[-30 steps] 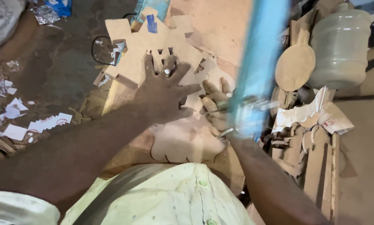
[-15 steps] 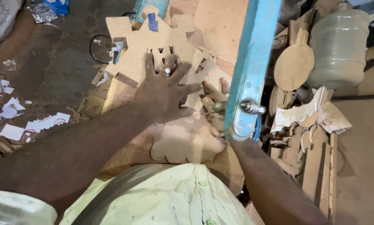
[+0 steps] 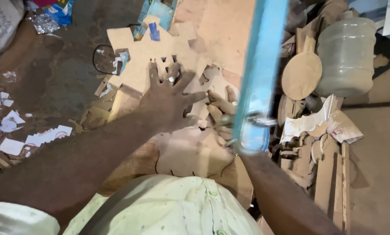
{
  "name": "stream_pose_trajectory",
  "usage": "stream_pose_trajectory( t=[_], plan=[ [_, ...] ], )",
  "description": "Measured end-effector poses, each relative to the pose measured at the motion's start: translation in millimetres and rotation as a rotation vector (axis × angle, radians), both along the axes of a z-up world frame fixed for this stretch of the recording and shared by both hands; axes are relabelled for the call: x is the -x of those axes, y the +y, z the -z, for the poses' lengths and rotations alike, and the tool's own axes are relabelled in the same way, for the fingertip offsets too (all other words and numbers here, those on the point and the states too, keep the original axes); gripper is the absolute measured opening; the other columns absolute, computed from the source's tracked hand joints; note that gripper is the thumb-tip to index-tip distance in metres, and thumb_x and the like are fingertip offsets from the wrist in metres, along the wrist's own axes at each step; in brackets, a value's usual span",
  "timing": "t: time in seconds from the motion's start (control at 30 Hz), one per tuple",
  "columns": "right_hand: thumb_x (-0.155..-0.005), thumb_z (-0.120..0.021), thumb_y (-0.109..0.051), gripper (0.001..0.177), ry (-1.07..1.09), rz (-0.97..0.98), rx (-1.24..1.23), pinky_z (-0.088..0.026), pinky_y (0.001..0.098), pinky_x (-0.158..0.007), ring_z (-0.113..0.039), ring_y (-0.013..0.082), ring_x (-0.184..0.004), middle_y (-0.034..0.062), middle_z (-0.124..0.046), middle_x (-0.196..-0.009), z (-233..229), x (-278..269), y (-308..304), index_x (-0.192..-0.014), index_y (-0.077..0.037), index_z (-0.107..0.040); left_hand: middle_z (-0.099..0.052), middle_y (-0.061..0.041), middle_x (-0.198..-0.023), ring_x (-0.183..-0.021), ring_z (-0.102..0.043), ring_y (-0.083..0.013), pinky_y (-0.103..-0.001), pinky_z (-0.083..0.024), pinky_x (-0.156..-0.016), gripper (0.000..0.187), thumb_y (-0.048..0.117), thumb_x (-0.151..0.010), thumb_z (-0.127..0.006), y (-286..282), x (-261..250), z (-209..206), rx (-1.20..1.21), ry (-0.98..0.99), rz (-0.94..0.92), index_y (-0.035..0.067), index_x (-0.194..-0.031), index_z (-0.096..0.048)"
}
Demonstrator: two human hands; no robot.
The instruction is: Cutting out intricate shapes from a wooden board using a scroll saw.
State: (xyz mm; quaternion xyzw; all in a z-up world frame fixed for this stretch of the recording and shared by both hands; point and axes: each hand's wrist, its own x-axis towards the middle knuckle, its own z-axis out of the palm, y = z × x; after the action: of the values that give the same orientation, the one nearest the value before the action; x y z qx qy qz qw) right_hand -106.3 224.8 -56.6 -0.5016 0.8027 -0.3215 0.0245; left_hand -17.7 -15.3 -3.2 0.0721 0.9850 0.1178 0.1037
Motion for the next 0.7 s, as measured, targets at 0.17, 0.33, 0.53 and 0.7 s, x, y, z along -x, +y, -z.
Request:
stream_pose_trajectory(
  t=[0.17,0.33,0.53,0.7],
  plan=[
    [-0.109,-0.057,-0.017,0.038,0.125,-0.175,0.111,-0.023,0.0469,-0.134,-0.063,0.0174,-0.132,0.0107,-0.067,-0.137,-12,-2,-4,-0.146,-0.022,-0.053,-0.015,-0.01,-0.168,-0.151,-0.015,-0.0423,-0.08,-0.007,-0.111,0.075,0.071,-0.085,-0.056,-3,3,5,0.013,-0.017,0.02,0.046,-0.154,-0.036],
    [-0.108,-0.059,-0.015,0.026,0.162,-0.112,0.097,-0.028,0.0485,-0.134,-0.066,0.0192,-0.132,0.0096,-0.07,-0.132,1,-2,-2,-0.134,-0.017,-0.06,-0.016,-0.009,-0.166,-0.152,-0.016,-0.042,-0.08,-0.009,-0.109,0.073,0.069,-0.085,-0.057,-3,2,6,0.02,0.022,0.027,0.045,-0.151,-0.038],
    [-0.108,-0.061,-0.012,0.014,0.206,-0.036,0.082,-0.034,0.0503,-0.134,-0.069,0.0212,-0.132,0.0085,-0.073,-0.127,0,-6,-7,-0.121,-0.012,-0.067,-0.018,-0.01,-0.165,-0.149,-0.02,-0.045,-0.081,-0.01,-0.109,0.074,0.071,-0.085,-0.058,-7,0,5,0.019,0.012,0.036,0.042,-0.151,-0.04],
    [-0.101,-0.069,-0.008,0.014,-0.002,0.113,0.046,-0.035,0.0477,-0.129,-0.064,0.0187,-0.13,0.0112,-0.076,-0.123,3,-16,-8,-0.114,-0.003,-0.072,-0.033,-0.009,-0.16,-0.151,-0.028,-0.0394,-0.082,-0.013,-0.11,0.079,0.074,-0.083,-0.058,-13,0,16,-0.07,0.13,-0.015,0.032,-0.149,-0.049]
  ],
)
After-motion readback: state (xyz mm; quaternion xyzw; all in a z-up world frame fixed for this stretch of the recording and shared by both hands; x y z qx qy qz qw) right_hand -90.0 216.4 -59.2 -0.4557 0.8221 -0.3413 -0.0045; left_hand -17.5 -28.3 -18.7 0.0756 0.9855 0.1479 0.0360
